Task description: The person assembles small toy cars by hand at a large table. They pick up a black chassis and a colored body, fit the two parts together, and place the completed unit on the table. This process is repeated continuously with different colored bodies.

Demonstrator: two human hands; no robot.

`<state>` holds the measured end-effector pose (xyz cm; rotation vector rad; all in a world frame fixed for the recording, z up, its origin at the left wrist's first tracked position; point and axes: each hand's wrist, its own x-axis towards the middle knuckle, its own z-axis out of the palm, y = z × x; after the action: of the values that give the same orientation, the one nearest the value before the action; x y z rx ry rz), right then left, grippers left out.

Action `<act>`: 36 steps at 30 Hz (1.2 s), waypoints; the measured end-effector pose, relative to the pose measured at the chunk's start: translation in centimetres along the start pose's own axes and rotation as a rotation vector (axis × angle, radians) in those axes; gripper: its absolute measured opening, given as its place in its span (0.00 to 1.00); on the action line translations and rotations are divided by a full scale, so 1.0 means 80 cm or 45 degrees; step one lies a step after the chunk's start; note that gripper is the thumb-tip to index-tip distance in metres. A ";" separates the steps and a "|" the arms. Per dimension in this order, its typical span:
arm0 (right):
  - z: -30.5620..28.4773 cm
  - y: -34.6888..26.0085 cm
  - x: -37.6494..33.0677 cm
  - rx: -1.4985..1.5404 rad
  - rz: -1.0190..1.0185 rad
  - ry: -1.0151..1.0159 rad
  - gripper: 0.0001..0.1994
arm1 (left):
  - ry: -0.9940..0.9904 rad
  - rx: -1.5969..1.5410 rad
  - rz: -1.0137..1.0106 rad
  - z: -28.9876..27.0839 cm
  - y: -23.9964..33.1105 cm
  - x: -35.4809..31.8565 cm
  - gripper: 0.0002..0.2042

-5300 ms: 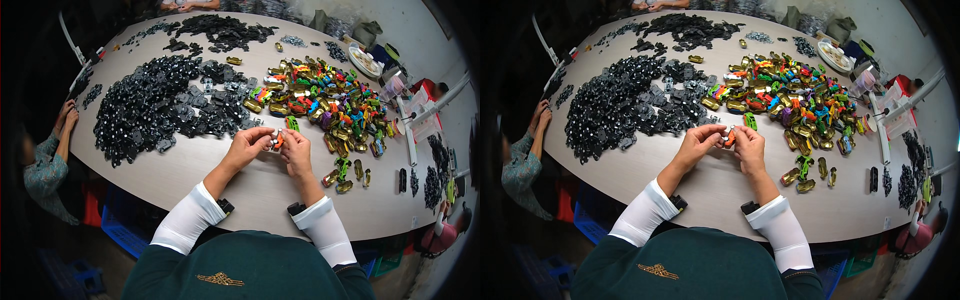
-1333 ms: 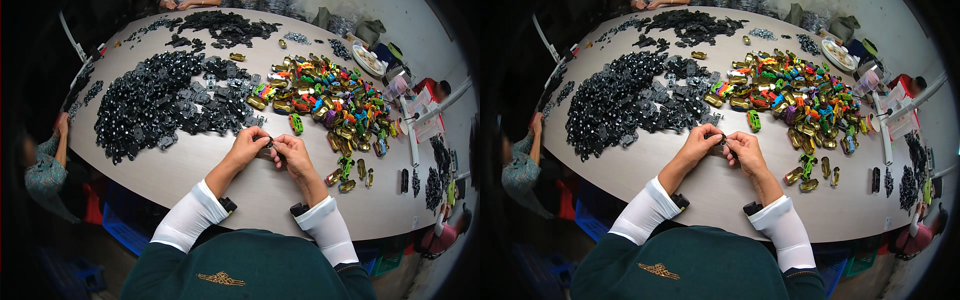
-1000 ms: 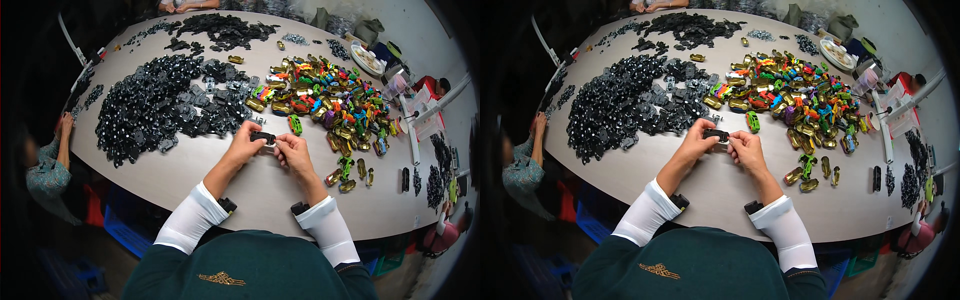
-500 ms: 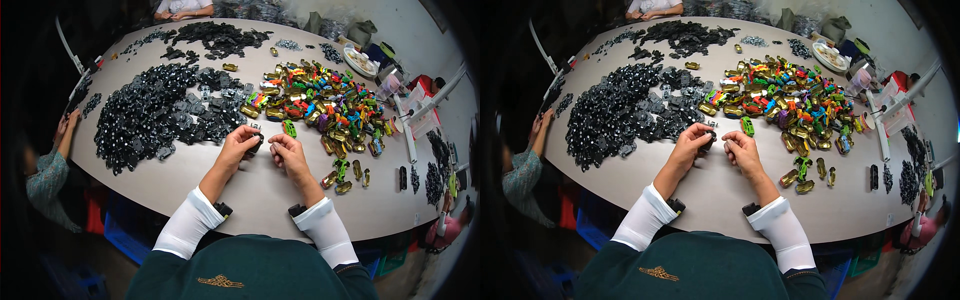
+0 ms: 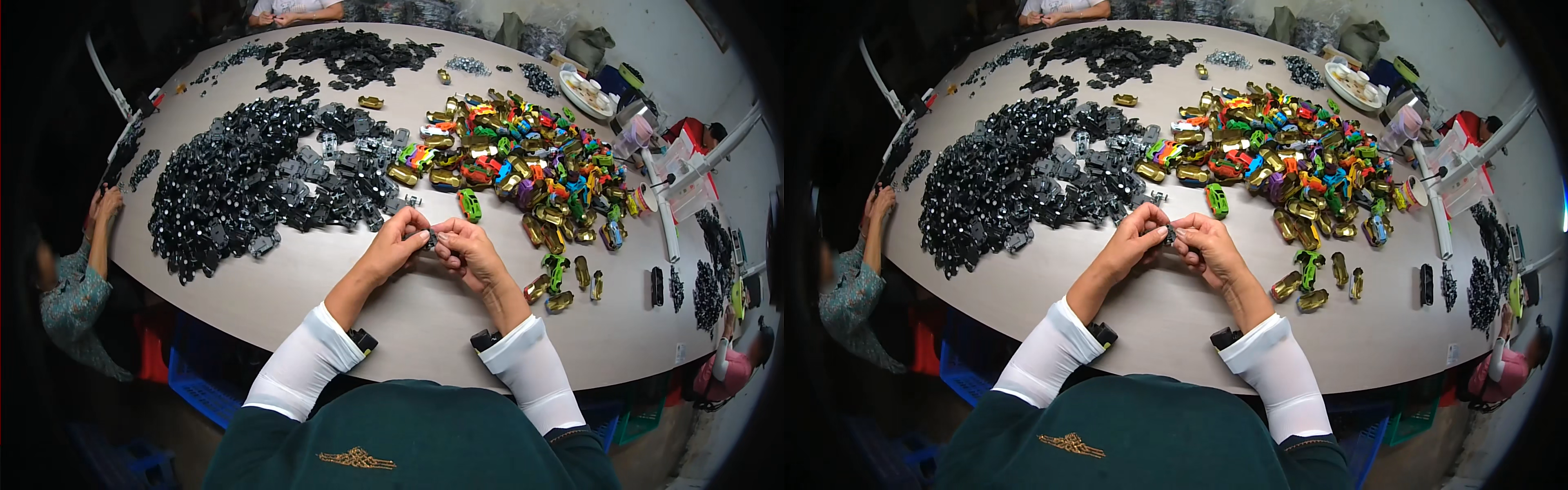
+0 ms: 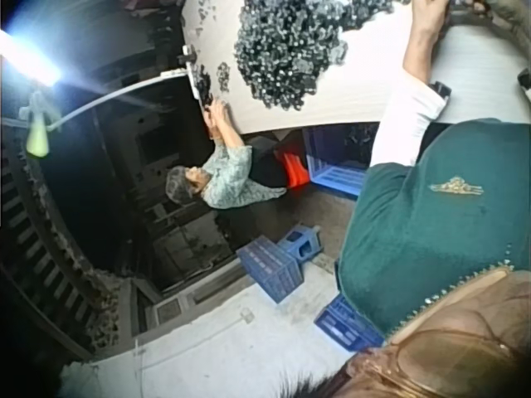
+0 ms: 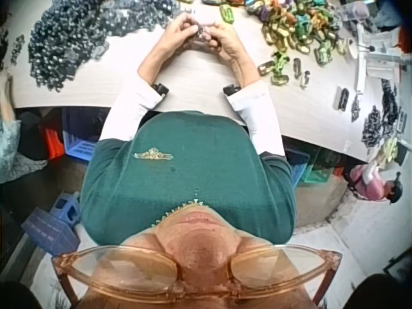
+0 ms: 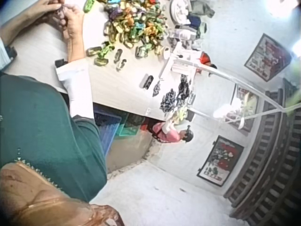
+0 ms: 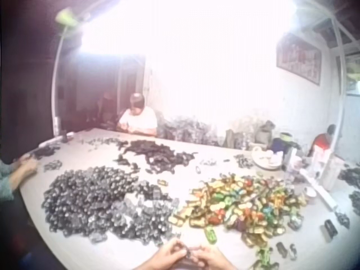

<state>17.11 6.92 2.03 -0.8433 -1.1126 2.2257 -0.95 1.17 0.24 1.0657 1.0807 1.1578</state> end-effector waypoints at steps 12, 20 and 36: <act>0.005 0.021 0.010 -0.546 -0.271 0.074 0.04 | 0.162 0.414 0.360 0.000 -0.006 0.002 0.17; 0.012 0.009 0.000 -0.135 -0.088 0.113 0.06 | 0.307 0.388 0.354 0.003 -0.001 0.001 0.18; 0.017 0.010 0.000 -0.121 -0.116 0.178 0.04 | 0.307 0.610 0.448 0.011 0.004 -0.003 0.08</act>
<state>15.96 5.79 1.99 -0.9523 -1.1738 2.0206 -0.14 0.93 0.73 1.5646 1.4447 1.3663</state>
